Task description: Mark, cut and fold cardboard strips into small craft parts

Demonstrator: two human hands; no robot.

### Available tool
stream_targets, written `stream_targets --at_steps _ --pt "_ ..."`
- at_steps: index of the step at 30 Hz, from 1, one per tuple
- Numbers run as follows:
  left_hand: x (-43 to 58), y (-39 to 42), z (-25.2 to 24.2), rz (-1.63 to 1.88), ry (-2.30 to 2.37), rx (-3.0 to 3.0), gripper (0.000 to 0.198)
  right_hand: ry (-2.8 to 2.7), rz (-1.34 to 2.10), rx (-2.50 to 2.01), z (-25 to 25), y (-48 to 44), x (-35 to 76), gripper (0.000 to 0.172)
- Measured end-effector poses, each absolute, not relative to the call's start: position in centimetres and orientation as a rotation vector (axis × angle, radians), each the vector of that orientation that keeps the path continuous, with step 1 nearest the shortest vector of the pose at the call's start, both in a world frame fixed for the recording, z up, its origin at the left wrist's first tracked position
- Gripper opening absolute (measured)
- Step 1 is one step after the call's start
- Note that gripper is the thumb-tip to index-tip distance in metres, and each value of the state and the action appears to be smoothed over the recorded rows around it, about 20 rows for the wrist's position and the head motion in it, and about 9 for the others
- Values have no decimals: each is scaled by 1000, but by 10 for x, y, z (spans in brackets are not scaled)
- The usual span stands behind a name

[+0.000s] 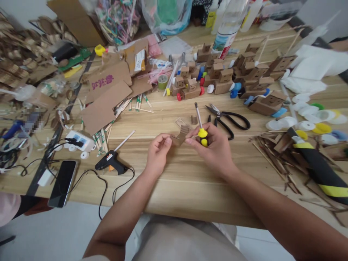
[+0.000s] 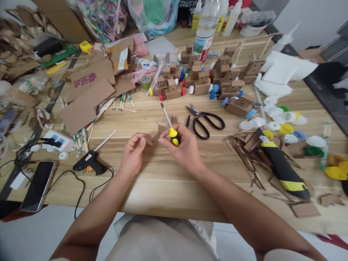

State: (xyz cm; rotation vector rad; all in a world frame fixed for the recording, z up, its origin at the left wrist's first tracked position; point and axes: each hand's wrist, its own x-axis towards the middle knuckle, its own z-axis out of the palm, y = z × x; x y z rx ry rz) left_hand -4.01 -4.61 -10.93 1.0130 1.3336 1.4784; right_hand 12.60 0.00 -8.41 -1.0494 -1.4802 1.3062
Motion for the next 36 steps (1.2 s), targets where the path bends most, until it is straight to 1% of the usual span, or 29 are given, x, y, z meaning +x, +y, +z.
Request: stream_targets --at_steps 2,4,8,10,13,17,21,25,27,31,36 --pt "-43 -44 -109 1482 1234 908 54 -1432 1250 -1072 -86 6 129 33" --pt "-47 -42 -109 1436 1115 804 51 -1386 1298 -1081 -88 11 131 32" --pt "-52 -40 -105 1319 933 590 41 -1365 1670 -1010 -85 9 129 35" --pt "-53 -41 -103 1300 891 520 38 -1399 1775 -956 -80 6 128 36" --pt "-54 -41 -102 1279 905 496 32 -1503 1783 -875 -73 1 126 40" --pt "-53 -41 -104 1274 928 471 21 -1546 1702 -868 -72 -3 124 46" --pt "-48 -42 -106 1381 1008 477 30 -1555 1577 -900 -77 -5 125 49" --pt "-43 -43 -103 1495 1104 548 53 -1564 1465 -948 -80 -4 126 44" --pt "-42 -42 -101 1508 1115 602 59 -1570 1444 -958 -79 -4 125 40" --pt "-40 -41 -101 1541 1173 683 54 -1589 1442 -952 -76 -4 125 31" --pt "-37 -41 -108 1563 1217 713 50 -1573 1479 -966 -73 -6 123 26"
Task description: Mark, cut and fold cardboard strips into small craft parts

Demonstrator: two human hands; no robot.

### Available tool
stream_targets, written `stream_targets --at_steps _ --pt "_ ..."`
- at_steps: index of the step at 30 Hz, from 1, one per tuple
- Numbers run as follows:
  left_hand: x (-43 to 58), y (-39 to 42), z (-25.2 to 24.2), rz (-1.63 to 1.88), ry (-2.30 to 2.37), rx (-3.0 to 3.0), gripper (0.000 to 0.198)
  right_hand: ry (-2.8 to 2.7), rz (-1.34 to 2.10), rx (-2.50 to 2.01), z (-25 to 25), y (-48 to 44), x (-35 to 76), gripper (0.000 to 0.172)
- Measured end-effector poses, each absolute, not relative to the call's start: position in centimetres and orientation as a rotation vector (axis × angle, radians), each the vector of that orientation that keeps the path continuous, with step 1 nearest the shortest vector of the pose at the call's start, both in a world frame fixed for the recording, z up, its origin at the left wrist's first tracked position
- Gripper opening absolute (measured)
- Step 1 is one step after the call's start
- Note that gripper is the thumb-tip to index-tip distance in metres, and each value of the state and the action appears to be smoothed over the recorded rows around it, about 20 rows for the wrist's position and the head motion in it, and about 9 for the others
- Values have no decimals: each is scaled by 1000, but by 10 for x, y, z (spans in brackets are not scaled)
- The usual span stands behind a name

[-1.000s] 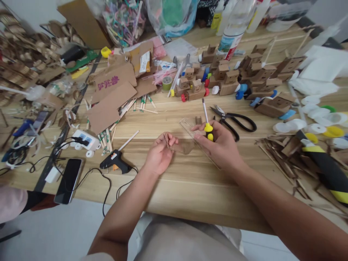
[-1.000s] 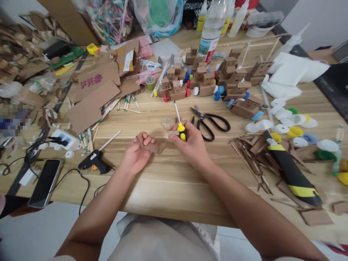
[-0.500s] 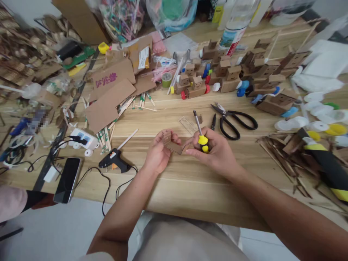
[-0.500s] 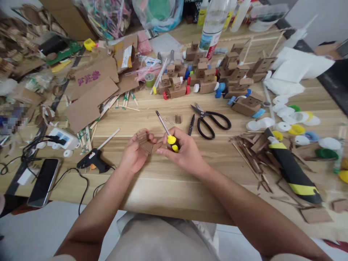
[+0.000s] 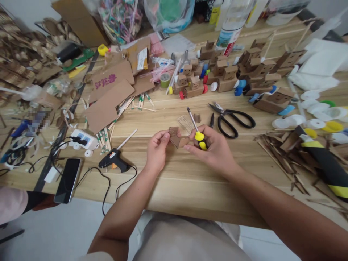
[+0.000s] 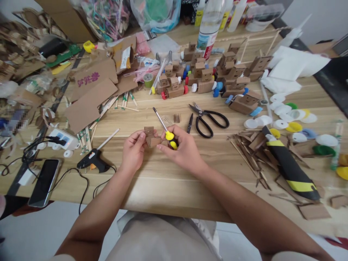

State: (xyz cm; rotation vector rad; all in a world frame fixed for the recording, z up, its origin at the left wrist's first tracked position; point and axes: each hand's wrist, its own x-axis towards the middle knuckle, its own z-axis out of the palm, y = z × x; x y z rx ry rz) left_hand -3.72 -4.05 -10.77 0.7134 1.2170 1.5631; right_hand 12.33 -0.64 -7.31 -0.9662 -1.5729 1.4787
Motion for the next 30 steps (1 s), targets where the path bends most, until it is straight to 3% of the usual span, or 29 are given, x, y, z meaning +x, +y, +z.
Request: stream_targets --at_steps 12,16,19,30 --pt "-41 -39 -114 1473 1296 797 47 -1549 1467 -973 -76 -7 123 26" --pt "-48 -40 -114 1577 1407 890 55 -1553 1387 -1017 -78 -5 123 26" --pt "-50 -45 -110 1670 1509 1087 50 -1563 1315 -1046 -80 -3 124 29" --pt "-23 -57 -104 1448 1326 1197 42 -1662 1158 -1087 -93 -7 124 24"
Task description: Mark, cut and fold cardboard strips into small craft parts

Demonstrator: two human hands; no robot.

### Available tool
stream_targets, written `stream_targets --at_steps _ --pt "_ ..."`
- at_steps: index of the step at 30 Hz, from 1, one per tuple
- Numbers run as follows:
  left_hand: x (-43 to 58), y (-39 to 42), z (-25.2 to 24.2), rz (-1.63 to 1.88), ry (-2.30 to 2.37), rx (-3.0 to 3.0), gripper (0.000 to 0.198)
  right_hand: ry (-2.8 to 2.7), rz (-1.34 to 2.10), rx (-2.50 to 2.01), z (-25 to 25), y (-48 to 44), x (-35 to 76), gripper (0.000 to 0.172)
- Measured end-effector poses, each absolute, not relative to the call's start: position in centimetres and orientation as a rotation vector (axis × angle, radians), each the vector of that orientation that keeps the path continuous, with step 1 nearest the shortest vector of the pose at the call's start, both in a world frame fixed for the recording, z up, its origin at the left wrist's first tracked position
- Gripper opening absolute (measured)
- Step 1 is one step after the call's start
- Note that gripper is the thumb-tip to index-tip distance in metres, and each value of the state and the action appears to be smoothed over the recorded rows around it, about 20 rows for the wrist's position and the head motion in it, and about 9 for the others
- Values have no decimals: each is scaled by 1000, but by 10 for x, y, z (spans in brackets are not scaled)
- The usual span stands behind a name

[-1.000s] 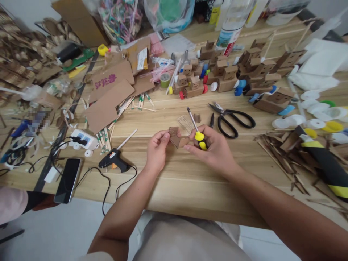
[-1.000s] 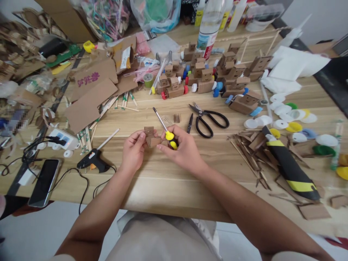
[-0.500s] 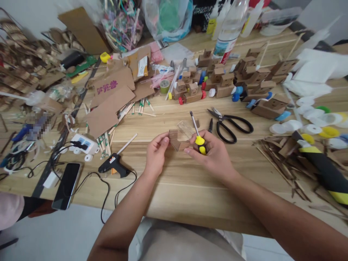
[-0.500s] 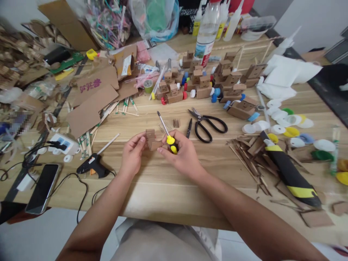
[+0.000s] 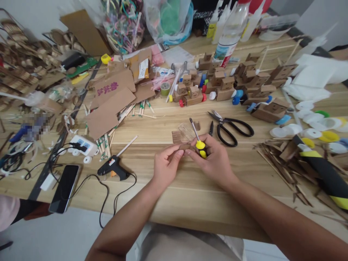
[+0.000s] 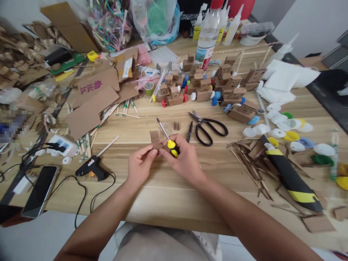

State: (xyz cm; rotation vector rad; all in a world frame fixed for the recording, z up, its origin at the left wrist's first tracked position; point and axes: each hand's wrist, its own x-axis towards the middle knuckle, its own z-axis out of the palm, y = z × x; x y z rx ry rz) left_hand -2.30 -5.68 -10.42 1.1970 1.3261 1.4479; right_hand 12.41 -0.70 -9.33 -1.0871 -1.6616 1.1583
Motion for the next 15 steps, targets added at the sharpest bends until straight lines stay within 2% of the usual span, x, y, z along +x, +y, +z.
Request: stream_targets --at_steps 5,9,15 --pt "-31 -51 -96 1556 1426 980 38 -1792 1112 -1042 -89 -12 127 23" --pt "-42 -44 -97 1727 1414 773 47 -2034 1103 -964 -82 -24 125 25" --pt "-44 -42 -98 1772 1405 750 53 -2188 939 -917 -80 -35 119 29"
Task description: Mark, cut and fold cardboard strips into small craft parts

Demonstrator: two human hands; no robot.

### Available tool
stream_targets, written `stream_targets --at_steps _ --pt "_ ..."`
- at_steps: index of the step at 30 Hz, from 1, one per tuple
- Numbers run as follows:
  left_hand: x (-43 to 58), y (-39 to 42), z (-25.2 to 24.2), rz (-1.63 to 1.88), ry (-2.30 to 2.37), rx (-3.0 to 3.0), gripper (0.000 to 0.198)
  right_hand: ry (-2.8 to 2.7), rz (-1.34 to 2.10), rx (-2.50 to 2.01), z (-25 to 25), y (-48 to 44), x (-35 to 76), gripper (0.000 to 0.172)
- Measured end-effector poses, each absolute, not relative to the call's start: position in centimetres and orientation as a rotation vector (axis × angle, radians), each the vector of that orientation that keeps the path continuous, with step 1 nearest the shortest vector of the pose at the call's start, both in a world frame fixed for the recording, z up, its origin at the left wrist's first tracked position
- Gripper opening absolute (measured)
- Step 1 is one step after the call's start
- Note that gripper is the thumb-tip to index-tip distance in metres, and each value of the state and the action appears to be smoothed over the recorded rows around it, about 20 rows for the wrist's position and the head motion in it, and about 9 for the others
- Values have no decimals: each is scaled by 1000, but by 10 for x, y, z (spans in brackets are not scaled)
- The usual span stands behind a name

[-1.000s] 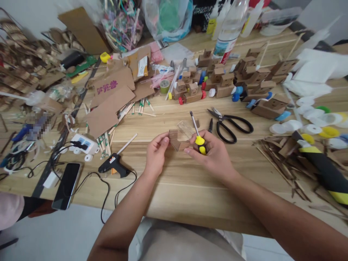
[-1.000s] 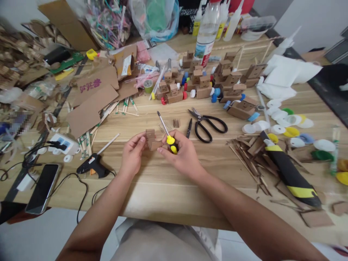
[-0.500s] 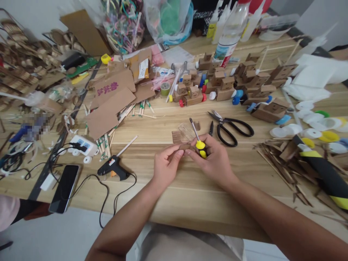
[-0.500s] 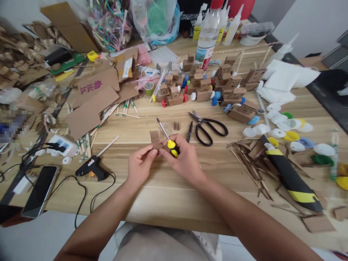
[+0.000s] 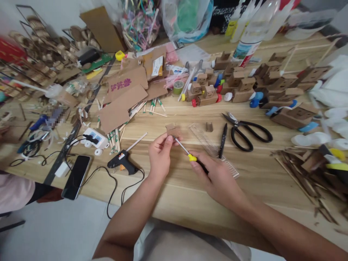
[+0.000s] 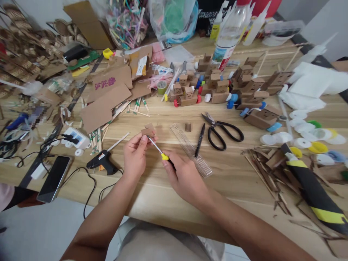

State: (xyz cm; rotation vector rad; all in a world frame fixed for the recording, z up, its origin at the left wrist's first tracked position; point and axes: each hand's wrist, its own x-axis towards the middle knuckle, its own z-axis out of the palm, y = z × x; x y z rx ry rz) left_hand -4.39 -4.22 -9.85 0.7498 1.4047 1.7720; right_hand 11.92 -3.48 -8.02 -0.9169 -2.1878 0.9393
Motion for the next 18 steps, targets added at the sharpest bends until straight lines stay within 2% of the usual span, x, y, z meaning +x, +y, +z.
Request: stream_targets --at_steps 18 --pt "-40 -45 -97 1827 1469 748 47 -2189 996 -942 -76 -34 121 31"
